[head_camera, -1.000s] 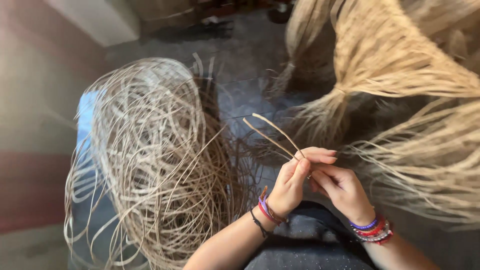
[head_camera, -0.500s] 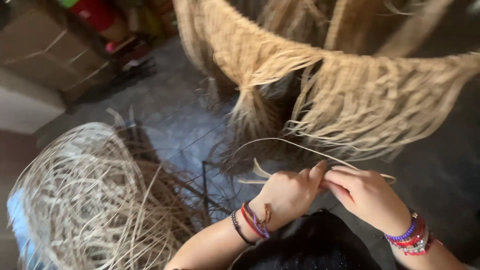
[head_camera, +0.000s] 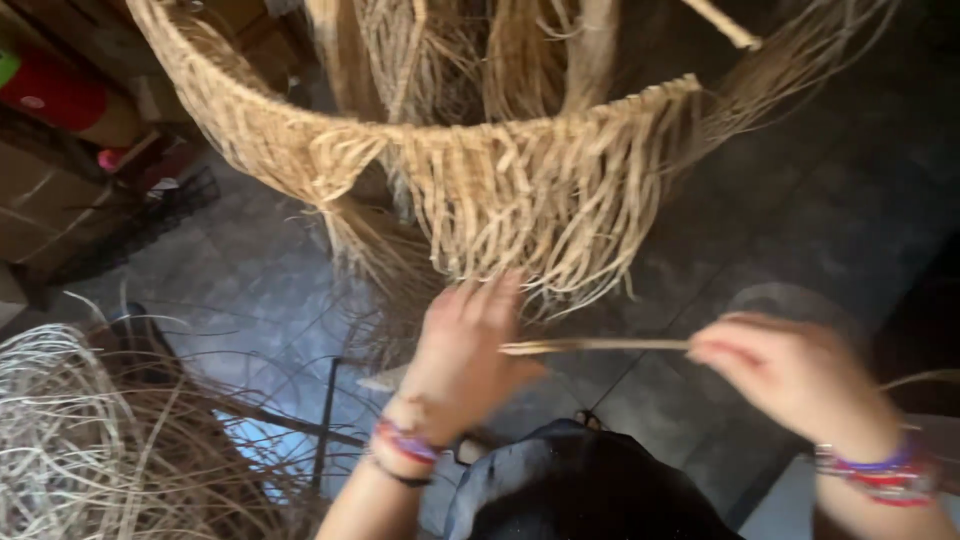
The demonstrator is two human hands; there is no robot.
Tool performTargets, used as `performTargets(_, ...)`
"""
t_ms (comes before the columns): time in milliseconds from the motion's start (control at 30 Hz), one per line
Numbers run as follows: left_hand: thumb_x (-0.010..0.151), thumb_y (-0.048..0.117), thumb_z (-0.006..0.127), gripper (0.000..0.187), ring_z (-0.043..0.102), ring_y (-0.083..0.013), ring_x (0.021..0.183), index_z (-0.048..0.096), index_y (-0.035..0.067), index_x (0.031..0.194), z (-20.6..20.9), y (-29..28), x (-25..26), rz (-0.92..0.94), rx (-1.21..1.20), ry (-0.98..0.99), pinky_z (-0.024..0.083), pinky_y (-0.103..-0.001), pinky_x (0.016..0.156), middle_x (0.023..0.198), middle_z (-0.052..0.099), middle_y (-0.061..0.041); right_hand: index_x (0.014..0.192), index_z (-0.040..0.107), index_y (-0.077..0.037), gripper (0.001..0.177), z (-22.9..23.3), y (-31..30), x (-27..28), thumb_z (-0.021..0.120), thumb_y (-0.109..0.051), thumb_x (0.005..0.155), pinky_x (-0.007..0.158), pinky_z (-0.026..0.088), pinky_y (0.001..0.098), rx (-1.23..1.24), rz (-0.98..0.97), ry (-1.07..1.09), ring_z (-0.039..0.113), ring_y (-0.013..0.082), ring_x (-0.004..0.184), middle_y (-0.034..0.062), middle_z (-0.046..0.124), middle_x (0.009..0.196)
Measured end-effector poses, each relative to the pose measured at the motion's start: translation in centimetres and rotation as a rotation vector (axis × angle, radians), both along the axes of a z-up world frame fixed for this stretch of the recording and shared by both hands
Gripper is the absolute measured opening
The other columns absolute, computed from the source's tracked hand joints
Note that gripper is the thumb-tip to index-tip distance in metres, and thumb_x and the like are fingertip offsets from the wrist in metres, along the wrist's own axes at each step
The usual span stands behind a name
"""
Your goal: Weaving natural fiber strands onto a circular frame to create a decorative furniture item
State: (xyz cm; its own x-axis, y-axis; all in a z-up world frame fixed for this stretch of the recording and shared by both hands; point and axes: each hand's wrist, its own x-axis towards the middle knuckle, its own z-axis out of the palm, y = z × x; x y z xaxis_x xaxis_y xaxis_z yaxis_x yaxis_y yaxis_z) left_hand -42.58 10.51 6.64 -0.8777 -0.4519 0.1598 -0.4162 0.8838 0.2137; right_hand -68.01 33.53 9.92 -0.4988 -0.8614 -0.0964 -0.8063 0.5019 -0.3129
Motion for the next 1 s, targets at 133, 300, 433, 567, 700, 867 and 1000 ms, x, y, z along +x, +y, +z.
performTargets(133,0.083,0.042,0.075,0.093,0.059,-0.0388,0.093,0.034,0.0,0.155,0.9,8.3,-7.3,-0.24,0.363,0.145,0.044,-0.05,0.078,0.108,0.058,-0.02,0.089,0.073,-0.025,0.01,0.0,-1.4,0.6,0.066,-0.032,0.092,0.056,0.049,0.0377,-0.122,0.415,-0.002,0.07,0.0177,0.062,-0.0108,0.07,0.083)
performTargets(300,0.094,0.014,0.062,0.007,0.066,-0.0183,0.043,0.059,0.018,0.089,-2.7,9.8,-7.7,-0.115,0.011,0.019,0.047,-0.039,0.03,0.064,0.066,0.004,0.096,0.069,-0.023,0.01,-0.7,1.8,-4.8,0.065,-0.031,0.093,0.062,0.05,0.0413,-0.063,0.352,-0.072,0.075,0.0228,0.068,-0.0002,0.077,0.077)
performTargets(433,0.108,0.035,0.051,0.019,0.065,-0.0172,0.044,0.061,0.02,0.101,-3.2,7.0,-5.4,0.097,0.064,-0.172,0.052,-0.035,0.037,0.058,0.065,0.004,0.093,0.069,-0.024,0.016,-2.2,3.7,-9.5,0.057,-0.033,0.098,0.064,0.054,0.0362,0.05,0.227,-0.082,0.075,0.0185,0.058,-0.0075,0.076,0.067)
performTargets(567,0.071,0.044,0.094,0.108,0.048,-0.04,0.137,0.039,0.004,0.154,0.6,8.3,-9.9,-0.056,0.378,0.036,0.037,-0.052,0.111,0.15,0.05,-0.024,0.093,0.069,-0.024,0.011,-3.1,1.2,-7.9,0.062,-0.032,0.096,0.062,0.051,0.0429,-0.078,0.404,-0.097,0.074,0.0234,0.067,-0.0006,0.077,0.076)
performTargets(700,0.101,0.043,0.054,0.078,0.072,-0.0372,0.06,0.029,-0.003,0.158,-0.8,11.6,-14.2,-0.121,0.394,-0.001,0.057,-0.048,0.042,0.112,0.064,-0.027,0.105,0.071,-0.018,0.015,-2.8,-1.3,-7.6,0.064,-0.02,0.093,0.058,0.052,0.0445,-0.143,0.563,-0.175,0.077,0.0297,0.072,0.003,0.081,0.093)
performTargets(867,0.083,0.014,0.065,0.019,0.054,-0.0082,0.035,0.059,0.023,0.098,-4.3,4.7,-10.0,0.054,-0.344,-0.188,0.034,-0.03,0.029,0.054,0.054,0.014,0.092,0.066,-0.023,0.015,-2.8,-1.5,-14.0,0.059,-0.034,0.098,0.063,0.048,0.0422,-0.018,0.275,-0.086,0.071,0.0261,0.058,0.0012,0.069,0.062)
performTargets(1000,0.11,0.028,0.05,0.021,0.057,-0.0041,0.041,0.064,0.012,0.11,0.7,1.9,-11.1,0.057,0.15,-0.149,0.048,-0.02,0.034,0.061,0.063,0.005,0.089,0.067,-0.025,0.019,-2.0,-4.0,-14.8,0.057,-0.038,0.098,0.065,0.049,0.0363,-0.002,0.284,-0.094,0.072,0.0233,0.059,-0.0018,0.07,0.064)
